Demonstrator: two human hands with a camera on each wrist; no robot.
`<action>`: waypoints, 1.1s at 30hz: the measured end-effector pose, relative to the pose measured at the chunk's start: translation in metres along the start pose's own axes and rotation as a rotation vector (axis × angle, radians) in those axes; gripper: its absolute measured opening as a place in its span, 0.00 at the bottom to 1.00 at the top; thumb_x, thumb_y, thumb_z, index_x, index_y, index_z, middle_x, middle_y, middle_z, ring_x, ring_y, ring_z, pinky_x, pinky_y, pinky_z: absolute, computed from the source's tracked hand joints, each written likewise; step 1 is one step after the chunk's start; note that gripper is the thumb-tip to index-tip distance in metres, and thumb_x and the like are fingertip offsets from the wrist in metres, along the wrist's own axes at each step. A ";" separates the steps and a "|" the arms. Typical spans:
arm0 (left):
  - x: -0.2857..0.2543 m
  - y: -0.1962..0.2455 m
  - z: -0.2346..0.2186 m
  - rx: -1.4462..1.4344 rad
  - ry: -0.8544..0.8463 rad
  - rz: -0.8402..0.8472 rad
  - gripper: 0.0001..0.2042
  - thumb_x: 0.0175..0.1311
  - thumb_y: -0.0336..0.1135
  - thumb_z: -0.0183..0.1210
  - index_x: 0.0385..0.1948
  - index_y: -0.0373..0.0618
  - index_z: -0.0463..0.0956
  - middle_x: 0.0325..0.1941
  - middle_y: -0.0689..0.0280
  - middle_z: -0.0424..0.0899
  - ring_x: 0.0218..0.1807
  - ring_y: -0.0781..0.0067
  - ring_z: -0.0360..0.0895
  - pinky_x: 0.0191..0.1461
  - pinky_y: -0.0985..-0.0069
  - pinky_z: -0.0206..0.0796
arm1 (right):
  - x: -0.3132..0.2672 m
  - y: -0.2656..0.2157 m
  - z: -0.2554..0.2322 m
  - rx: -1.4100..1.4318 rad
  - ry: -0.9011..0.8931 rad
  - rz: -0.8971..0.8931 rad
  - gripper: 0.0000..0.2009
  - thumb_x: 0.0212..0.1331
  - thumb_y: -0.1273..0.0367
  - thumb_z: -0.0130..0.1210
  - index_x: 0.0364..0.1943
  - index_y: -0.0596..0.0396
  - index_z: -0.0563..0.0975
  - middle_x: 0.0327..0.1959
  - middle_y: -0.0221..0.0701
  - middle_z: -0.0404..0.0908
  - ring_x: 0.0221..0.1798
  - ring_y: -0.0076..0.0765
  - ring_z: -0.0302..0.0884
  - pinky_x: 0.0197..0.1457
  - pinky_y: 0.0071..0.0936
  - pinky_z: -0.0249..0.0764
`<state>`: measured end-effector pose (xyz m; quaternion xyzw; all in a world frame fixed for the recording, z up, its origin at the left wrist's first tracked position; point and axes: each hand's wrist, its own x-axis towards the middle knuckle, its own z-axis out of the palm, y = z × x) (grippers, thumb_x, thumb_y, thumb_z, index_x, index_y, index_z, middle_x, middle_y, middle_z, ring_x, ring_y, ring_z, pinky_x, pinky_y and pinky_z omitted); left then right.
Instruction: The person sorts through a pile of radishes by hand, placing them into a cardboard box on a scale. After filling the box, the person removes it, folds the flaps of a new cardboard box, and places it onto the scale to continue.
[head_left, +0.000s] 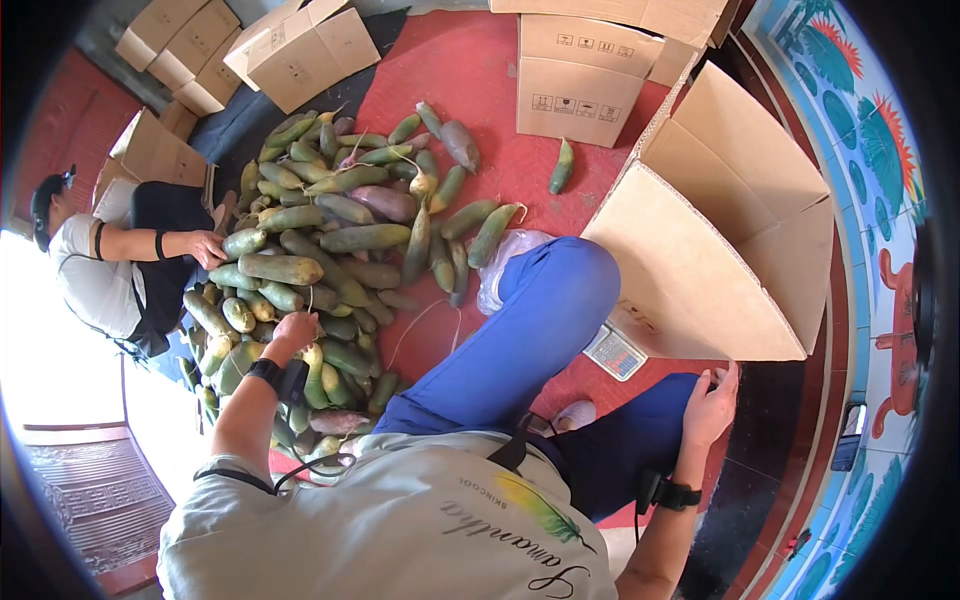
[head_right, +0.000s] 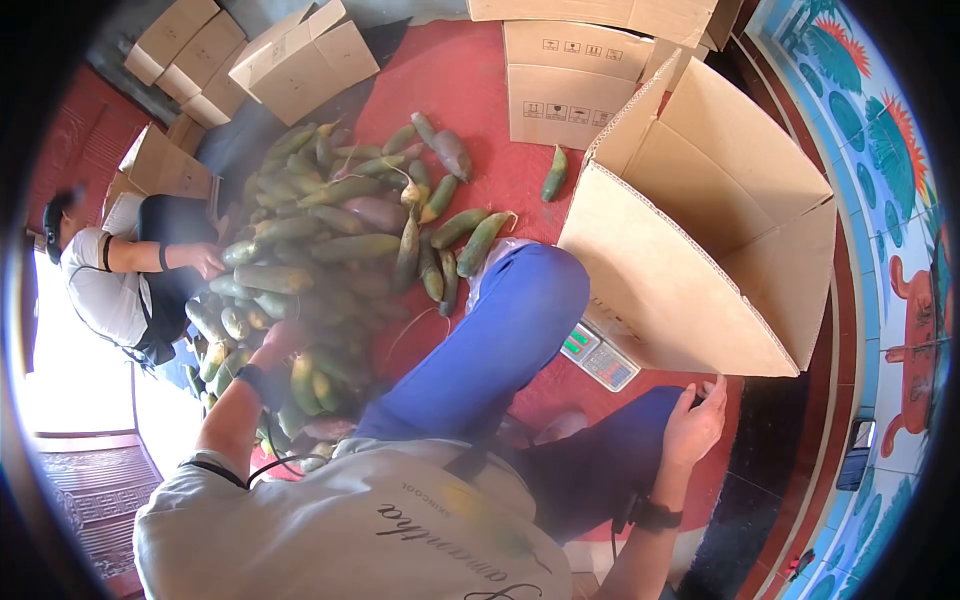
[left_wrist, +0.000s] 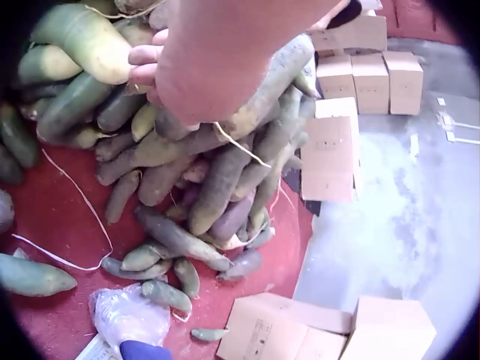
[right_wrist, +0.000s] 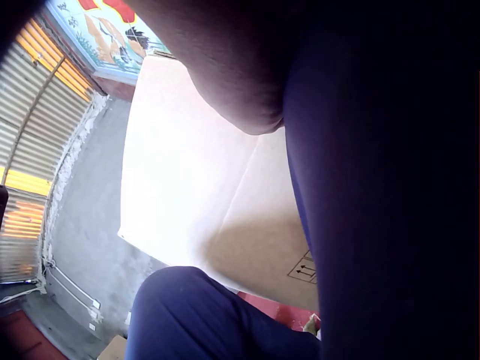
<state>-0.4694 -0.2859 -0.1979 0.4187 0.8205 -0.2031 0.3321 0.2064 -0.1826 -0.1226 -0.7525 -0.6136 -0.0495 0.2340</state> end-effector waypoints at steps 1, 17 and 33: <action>-0.003 0.003 -0.003 -0.211 -0.038 0.007 0.10 0.65 0.38 0.47 0.36 0.45 0.75 0.37 0.62 0.83 0.40 0.65 0.83 0.38 0.68 0.74 | 0.000 0.000 0.000 -0.004 -0.001 0.001 0.23 0.57 0.71 0.55 0.57 0.61 0.67 0.40 0.40 0.78 0.42 0.43 0.78 0.47 0.39 0.72; -0.159 0.220 -0.212 -0.705 0.891 0.903 0.22 0.74 0.45 0.36 0.19 0.43 0.60 0.21 0.64 0.71 0.30 0.69 0.70 0.42 0.71 0.60 | -0.002 -0.004 -0.002 -0.032 0.027 0.003 0.23 0.55 0.70 0.56 0.56 0.59 0.66 0.40 0.39 0.78 0.43 0.47 0.77 0.47 0.42 0.71; -0.290 0.469 -0.281 -0.889 0.036 2.129 0.21 0.75 0.46 0.35 0.26 0.42 0.67 0.27 0.63 0.73 0.41 0.68 0.75 0.52 0.71 0.67 | -0.002 -0.002 0.002 -0.042 0.047 -0.017 0.22 0.54 0.69 0.57 0.54 0.58 0.67 0.39 0.38 0.78 0.41 0.45 0.77 0.45 0.40 0.71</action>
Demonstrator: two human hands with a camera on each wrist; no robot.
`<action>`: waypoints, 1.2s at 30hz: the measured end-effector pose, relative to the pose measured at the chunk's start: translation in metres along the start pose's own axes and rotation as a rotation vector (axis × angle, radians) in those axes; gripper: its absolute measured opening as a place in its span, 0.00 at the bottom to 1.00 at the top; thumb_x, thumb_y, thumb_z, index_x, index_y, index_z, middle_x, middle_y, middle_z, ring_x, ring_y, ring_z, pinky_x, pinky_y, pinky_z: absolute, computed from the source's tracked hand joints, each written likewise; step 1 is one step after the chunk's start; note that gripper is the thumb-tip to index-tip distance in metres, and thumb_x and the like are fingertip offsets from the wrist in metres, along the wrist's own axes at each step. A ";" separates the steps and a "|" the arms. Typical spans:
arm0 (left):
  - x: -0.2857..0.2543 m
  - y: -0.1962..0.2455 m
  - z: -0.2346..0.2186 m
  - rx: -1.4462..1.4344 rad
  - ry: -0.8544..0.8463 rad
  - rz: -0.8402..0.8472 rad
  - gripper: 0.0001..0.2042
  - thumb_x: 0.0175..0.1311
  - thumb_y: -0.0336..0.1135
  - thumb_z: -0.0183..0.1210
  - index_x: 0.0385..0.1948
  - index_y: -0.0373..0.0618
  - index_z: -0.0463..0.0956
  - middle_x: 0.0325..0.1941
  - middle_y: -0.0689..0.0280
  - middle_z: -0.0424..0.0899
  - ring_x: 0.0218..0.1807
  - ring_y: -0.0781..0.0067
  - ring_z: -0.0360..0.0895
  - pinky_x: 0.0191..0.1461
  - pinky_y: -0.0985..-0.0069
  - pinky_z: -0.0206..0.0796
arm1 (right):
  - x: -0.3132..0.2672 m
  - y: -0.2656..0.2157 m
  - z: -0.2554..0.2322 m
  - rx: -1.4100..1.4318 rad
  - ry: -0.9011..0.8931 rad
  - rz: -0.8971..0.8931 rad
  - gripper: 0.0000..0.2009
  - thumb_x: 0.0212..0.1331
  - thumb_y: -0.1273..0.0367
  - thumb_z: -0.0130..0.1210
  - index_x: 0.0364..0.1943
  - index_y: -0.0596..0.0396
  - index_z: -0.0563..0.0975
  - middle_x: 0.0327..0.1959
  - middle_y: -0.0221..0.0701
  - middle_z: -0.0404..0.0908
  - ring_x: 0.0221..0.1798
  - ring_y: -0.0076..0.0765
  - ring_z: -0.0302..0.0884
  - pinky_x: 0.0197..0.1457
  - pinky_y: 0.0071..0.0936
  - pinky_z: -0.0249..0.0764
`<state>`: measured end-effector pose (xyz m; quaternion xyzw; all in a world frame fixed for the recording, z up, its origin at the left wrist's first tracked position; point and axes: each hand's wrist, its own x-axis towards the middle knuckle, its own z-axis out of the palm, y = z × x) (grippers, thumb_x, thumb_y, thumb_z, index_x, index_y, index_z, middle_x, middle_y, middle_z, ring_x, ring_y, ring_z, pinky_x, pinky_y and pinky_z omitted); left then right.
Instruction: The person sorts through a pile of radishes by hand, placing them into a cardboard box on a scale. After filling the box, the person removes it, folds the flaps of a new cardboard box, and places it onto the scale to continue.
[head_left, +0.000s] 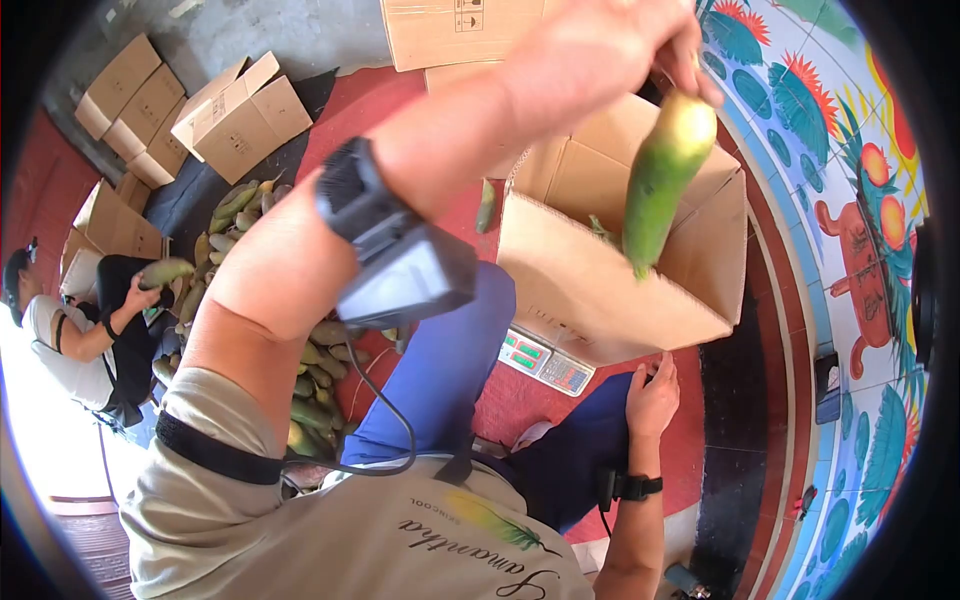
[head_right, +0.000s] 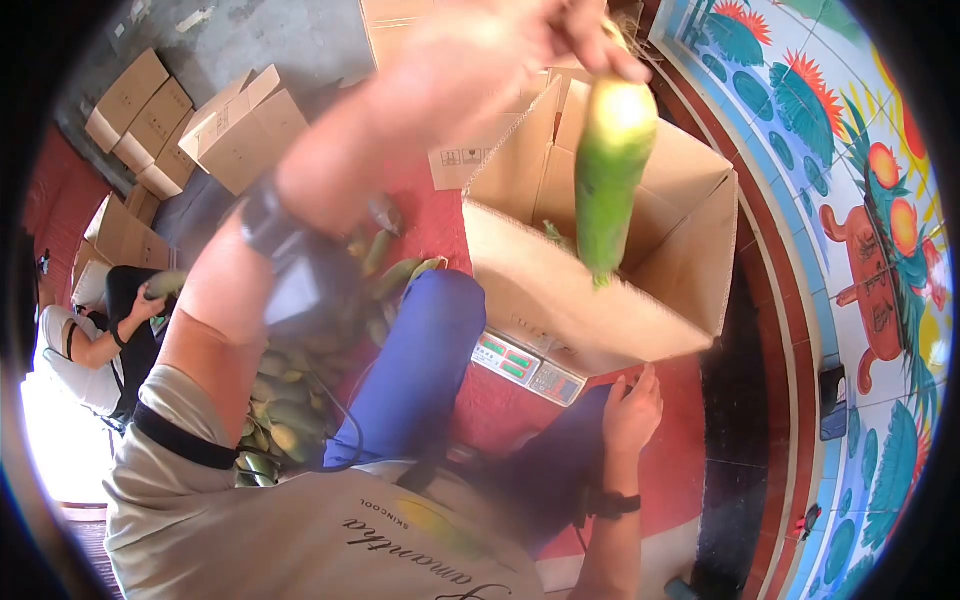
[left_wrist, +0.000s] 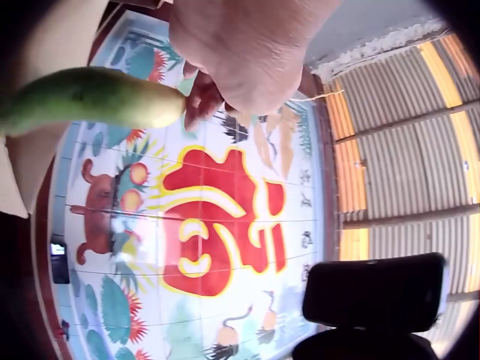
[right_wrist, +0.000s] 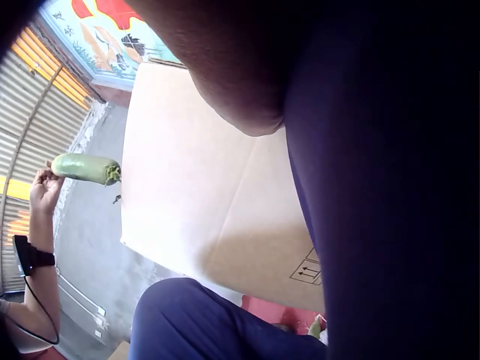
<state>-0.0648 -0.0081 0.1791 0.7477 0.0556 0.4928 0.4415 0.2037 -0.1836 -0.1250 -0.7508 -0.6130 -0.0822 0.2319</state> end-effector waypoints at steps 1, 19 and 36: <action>0.003 -0.016 0.003 -0.061 0.045 -0.013 0.21 0.75 0.46 0.35 0.26 0.42 0.67 0.27 0.63 0.73 0.40 0.68 0.76 0.51 0.71 0.67 | 0.000 0.002 0.001 0.002 0.017 -0.008 0.22 0.54 0.70 0.56 0.54 0.58 0.67 0.38 0.38 0.78 0.41 0.45 0.77 0.44 0.40 0.71; -0.014 -0.063 -0.009 0.449 -0.252 -0.697 0.21 0.70 0.45 0.40 0.27 0.39 0.77 0.30 0.62 0.80 0.45 0.69 0.75 0.59 0.68 0.60 | 0.002 -0.004 0.000 0.011 -0.017 0.020 0.22 0.54 0.70 0.57 0.53 0.60 0.67 0.38 0.38 0.78 0.41 0.46 0.77 0.44 0.40 0.71; -0.199 0.031 -0.105 0.748 -0.166 -0.796 0.14 0.68 0.39 0.49 0.46 0.40 0.76 0.46 0.61 0.81 0.49 0.65 0.76 0.55 0.72 0.65 | 0.001 0.006 0.004 0.054 -0.045 0.001 0.21 0.56 0.71 0.55 0.54 0.60 0.68 0.38 0.38 0.78 0.40 0.42 0.78 0.45 0.39 0.72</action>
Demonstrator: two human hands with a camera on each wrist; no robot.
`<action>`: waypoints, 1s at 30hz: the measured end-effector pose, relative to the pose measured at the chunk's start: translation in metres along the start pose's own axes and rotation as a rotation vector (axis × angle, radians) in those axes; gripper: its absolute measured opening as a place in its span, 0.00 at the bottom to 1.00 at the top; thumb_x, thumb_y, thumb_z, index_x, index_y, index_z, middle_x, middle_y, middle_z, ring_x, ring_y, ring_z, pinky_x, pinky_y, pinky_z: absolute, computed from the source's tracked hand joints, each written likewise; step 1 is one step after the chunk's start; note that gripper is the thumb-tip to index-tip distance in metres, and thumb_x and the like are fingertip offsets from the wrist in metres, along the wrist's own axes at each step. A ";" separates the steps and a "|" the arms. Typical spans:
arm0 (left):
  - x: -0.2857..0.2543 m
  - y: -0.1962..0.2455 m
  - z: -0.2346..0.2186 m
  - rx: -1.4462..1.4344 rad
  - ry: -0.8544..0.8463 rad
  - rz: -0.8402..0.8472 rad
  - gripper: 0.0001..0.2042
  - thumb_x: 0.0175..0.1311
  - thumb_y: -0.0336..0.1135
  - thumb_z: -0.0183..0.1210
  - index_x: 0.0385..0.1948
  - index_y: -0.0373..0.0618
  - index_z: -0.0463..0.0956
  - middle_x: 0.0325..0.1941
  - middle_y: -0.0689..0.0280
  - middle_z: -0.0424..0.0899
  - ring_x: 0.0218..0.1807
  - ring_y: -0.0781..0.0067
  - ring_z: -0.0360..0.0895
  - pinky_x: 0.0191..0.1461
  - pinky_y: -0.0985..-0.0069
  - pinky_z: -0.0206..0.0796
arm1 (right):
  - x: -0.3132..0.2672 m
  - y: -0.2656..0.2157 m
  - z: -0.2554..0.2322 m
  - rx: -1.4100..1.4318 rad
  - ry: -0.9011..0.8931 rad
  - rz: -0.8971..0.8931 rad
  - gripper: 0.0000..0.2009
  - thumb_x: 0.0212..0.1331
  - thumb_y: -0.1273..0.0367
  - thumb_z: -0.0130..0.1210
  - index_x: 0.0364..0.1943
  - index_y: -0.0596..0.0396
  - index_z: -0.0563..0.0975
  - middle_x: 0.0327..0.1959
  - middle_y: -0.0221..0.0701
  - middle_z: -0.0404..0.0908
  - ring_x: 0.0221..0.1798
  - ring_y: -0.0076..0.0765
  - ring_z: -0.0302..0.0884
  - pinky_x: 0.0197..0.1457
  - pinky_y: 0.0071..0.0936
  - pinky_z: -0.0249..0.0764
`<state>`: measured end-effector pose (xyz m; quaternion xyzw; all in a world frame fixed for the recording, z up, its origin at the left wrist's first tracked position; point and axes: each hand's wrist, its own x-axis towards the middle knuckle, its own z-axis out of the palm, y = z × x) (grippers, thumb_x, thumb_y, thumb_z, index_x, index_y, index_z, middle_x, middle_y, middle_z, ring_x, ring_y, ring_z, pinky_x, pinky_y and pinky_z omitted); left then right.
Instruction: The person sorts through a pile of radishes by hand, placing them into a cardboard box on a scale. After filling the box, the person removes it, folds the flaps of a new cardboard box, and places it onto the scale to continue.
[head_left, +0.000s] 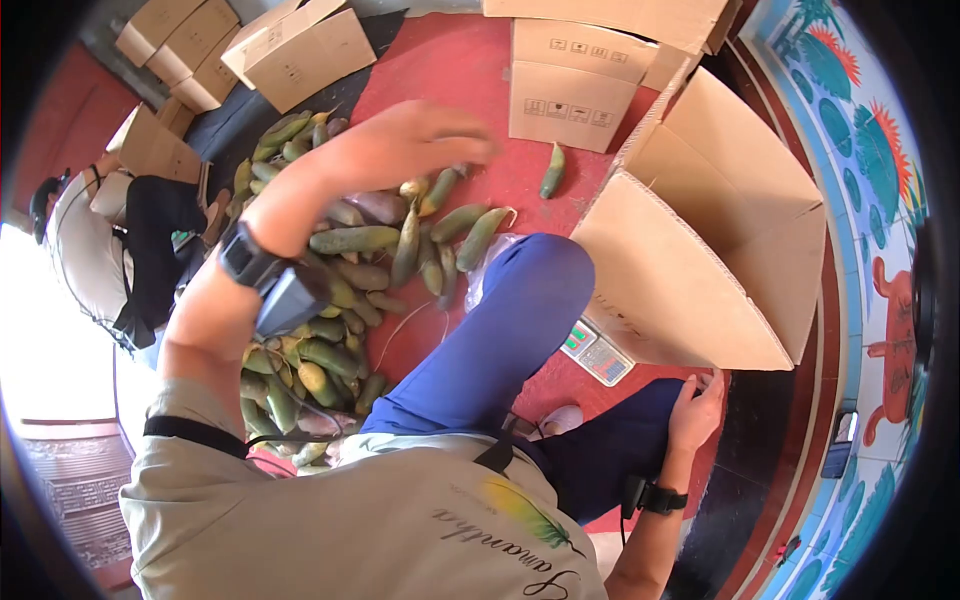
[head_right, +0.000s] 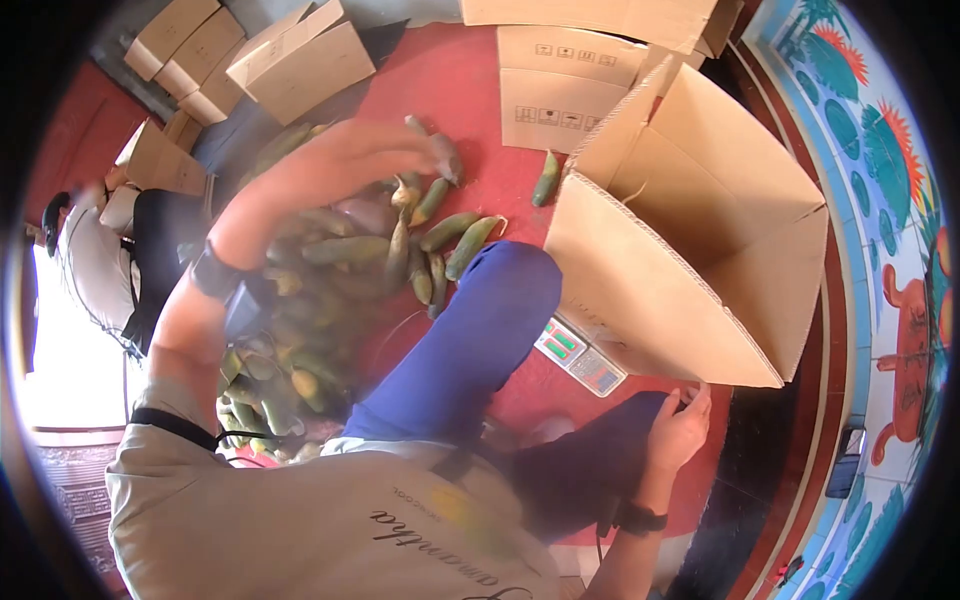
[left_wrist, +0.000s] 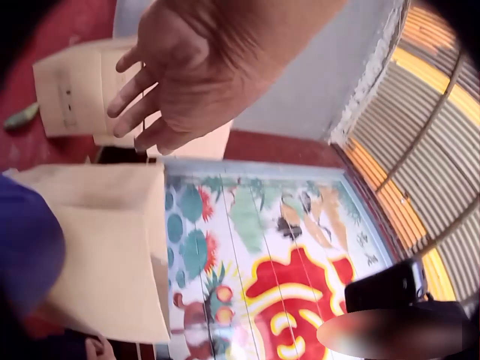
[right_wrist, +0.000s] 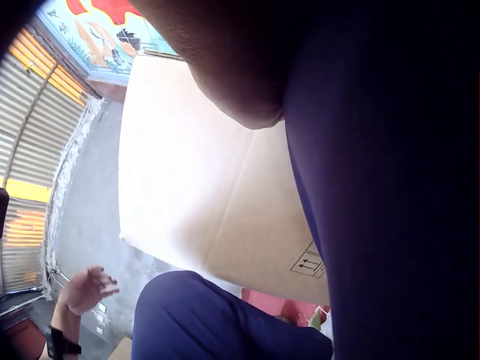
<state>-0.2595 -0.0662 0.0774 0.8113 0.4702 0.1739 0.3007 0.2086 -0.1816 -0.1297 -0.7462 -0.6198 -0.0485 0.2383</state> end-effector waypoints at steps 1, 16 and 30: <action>-0.024 -0.008 -0.008 -0.045 0.004 -0.088 0.14 0.67 0.38 0.50 0.45 0.40 0.76 0.48 0.61 0.80 0.50 0.65 0.75 0.55 0.72 0.65 | 0.000 -0.001 -0.001 -0.004 -0.006 0.002 0.21 0.56 0.71 0.55 0.54 0.60 0.68 0.38 0.38 0.78 0.41 0.42 0.78 0.45 0.39 0.72; -0.374 -0.221 0.072 0.479 0.043 -1.301 0.12 0.45 0.44 0.63 0.31 0.51 0.82 0.38 0.60 0.83 0.45 0.56 0.78 0.52 0.62 0.68 | 0.005 -0.002 -0.004 -0.024 -0.058 0.008 0.20 0.59 0.71 0.53 0.56 0.58 0.69 0.42 0.39 0.79 0.41 0.40 0.79 0.46 0.36 0.74; -0.392 -0.238 0.148 0.879 -0.213 -1.253 0.10 0.53 0.36 0.57 0.36 0.54 0.83 0.46 0.67 0.76 0.59 0.66 0.67 0.67 0.54 0.46 | 0.005 -0.005 -0.008 -0.038 -0.038 0.008 0.19 0.60 0.71 0.53 0.56 0.58 0.69 0.44 0.40 0.79 0.42 0.40 0.80 0.46 0.35 0.74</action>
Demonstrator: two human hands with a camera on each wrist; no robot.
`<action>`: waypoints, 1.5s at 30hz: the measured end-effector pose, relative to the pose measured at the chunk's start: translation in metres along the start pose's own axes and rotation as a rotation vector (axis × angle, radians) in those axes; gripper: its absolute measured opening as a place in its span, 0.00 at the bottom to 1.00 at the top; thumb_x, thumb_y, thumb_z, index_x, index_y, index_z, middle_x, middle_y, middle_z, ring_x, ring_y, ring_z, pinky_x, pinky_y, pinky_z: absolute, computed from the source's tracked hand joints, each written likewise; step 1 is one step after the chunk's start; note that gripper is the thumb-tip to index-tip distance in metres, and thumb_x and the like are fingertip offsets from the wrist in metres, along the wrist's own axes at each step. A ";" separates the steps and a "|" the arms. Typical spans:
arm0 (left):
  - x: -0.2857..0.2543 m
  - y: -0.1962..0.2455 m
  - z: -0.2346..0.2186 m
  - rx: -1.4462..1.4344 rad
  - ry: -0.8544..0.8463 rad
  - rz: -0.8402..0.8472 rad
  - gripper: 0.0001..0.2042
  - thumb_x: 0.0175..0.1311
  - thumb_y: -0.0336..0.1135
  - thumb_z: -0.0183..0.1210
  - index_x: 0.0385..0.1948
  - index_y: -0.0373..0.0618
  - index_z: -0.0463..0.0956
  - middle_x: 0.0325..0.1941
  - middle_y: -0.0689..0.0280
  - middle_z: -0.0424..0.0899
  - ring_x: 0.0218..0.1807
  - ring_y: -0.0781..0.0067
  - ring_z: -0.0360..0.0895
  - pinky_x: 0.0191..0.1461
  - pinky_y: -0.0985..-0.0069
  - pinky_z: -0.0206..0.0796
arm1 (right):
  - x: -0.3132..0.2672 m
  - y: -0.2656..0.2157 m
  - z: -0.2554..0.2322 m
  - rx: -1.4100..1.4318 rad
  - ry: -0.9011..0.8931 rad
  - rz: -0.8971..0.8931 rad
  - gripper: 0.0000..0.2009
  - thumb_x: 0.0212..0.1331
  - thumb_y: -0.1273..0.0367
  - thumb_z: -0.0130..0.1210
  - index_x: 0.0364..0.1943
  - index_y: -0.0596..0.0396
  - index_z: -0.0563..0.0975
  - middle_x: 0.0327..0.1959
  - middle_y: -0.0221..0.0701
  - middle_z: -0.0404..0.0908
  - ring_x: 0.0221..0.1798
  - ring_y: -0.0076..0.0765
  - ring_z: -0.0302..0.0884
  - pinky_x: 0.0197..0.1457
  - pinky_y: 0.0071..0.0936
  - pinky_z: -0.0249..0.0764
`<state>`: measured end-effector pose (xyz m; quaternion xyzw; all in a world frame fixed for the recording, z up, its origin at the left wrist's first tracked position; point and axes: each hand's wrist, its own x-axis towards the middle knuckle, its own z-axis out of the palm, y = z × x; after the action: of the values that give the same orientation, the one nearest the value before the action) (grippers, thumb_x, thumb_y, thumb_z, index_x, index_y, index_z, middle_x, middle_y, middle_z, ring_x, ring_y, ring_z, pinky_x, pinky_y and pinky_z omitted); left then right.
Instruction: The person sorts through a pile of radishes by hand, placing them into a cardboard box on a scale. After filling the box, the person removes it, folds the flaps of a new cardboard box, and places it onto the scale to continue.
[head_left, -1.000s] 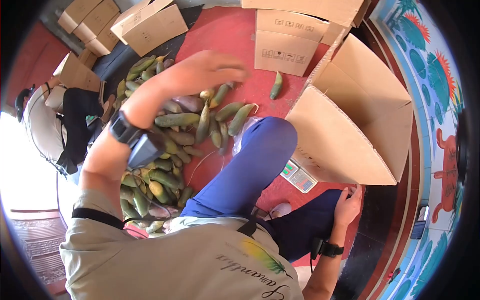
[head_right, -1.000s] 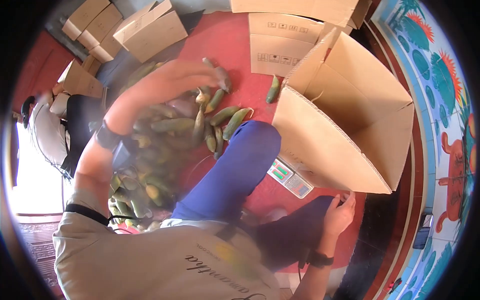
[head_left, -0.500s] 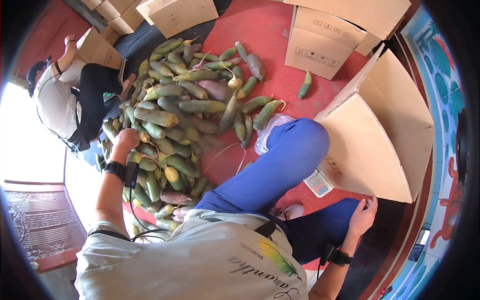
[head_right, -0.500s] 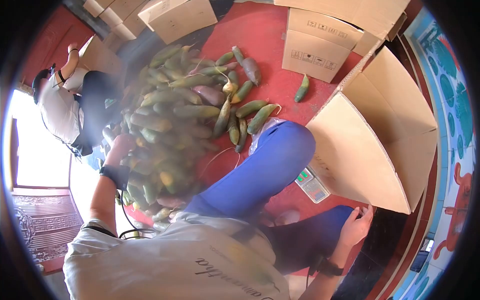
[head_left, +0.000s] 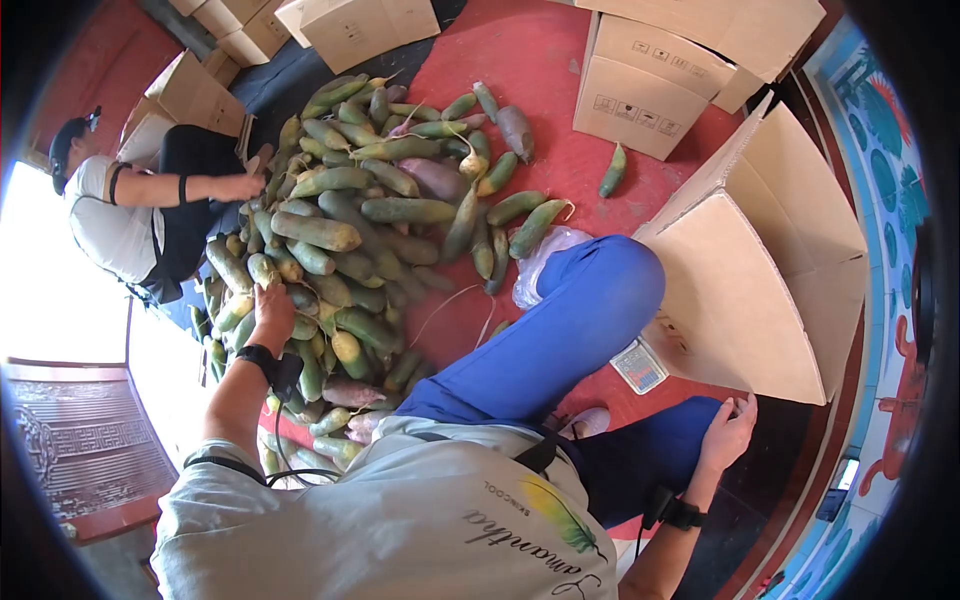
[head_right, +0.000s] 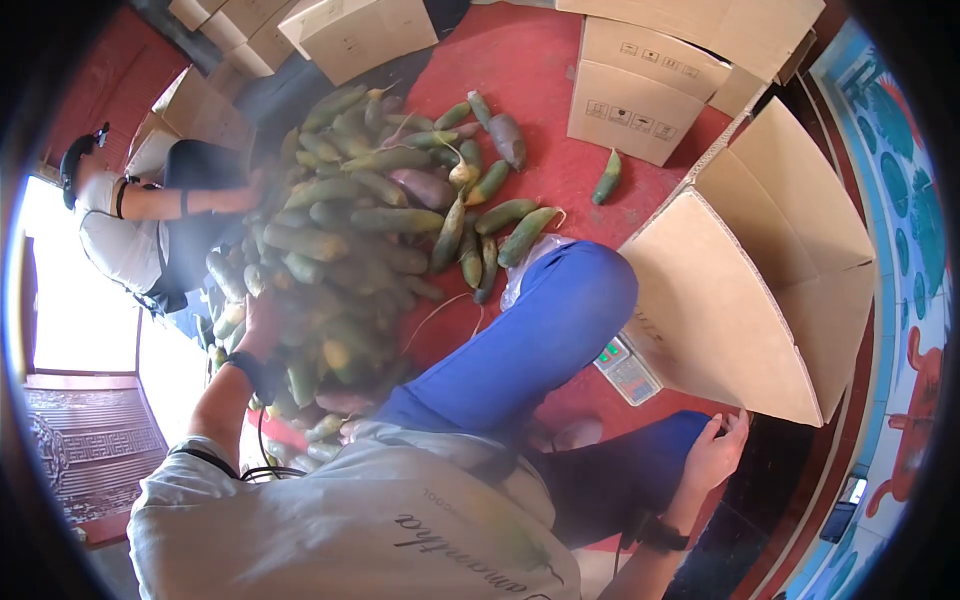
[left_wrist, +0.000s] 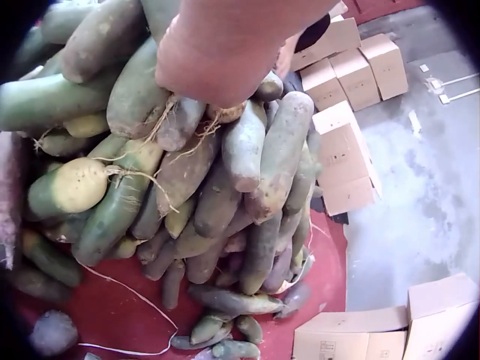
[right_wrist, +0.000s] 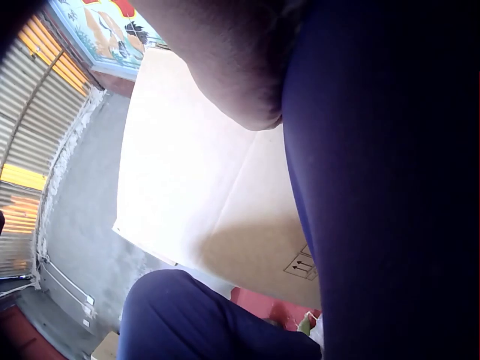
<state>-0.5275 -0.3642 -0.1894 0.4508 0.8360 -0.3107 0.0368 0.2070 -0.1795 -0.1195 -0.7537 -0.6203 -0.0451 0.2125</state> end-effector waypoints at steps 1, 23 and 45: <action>0.000 0.003 -0.002 0.107 0.005 0.020 0.10 0.54 0.36 0.57 0.36 0.54 0.83 0.46 0.67 0.76 0.59 0.67 0.67 0.66 0.56 0.47 | 0.000 0.000 0.000 -0.003 0.006 0.009 0.19 0.60 0.71 0.53 0.56 0.58 0.69 0.44 0.40 0.79 0.42 0.40 0.80 0.46 0.35 0.74; -0.004 0.101 -0.194 -0.790 0.662 0.308 0.08 0.58 0.33 0.55 0.25 0.39 0.68 0.28 0.51 0.75 0.35 0.44 0.72 0.37 0.55 0.63 | -0.003 -0.004 0.000 0.032 0.045 0.032 0.19 0.56 0.70 0.55 0.53 0.60 0.70 0.39 0.39 0.78 0.42 0.44 0.77 0.47 0.40 0.72; -0.122 0.341 -0.585 -1.545 0.828 1.159 0.16 0.65 0.44 0.54 0.26 0.37 0.74 0.21 0.63 0.77 0.24 0.76 0.73 0.33 0.73 0.68 | -0.005 -0.012 -0.002 0.030 0.091 0.046 0.19 0.54 0.71 0.56 0.52 0.58 0.70 0.39 0.39 0.78 0.41 0.47 0.77 0.46 0.41 0.71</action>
<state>-0.0622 0.0063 0.1570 0.7071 0.4104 0.5505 0.1689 0.1950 -0.1829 -0.1160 -0.7615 -0.5932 -0.0653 0.2528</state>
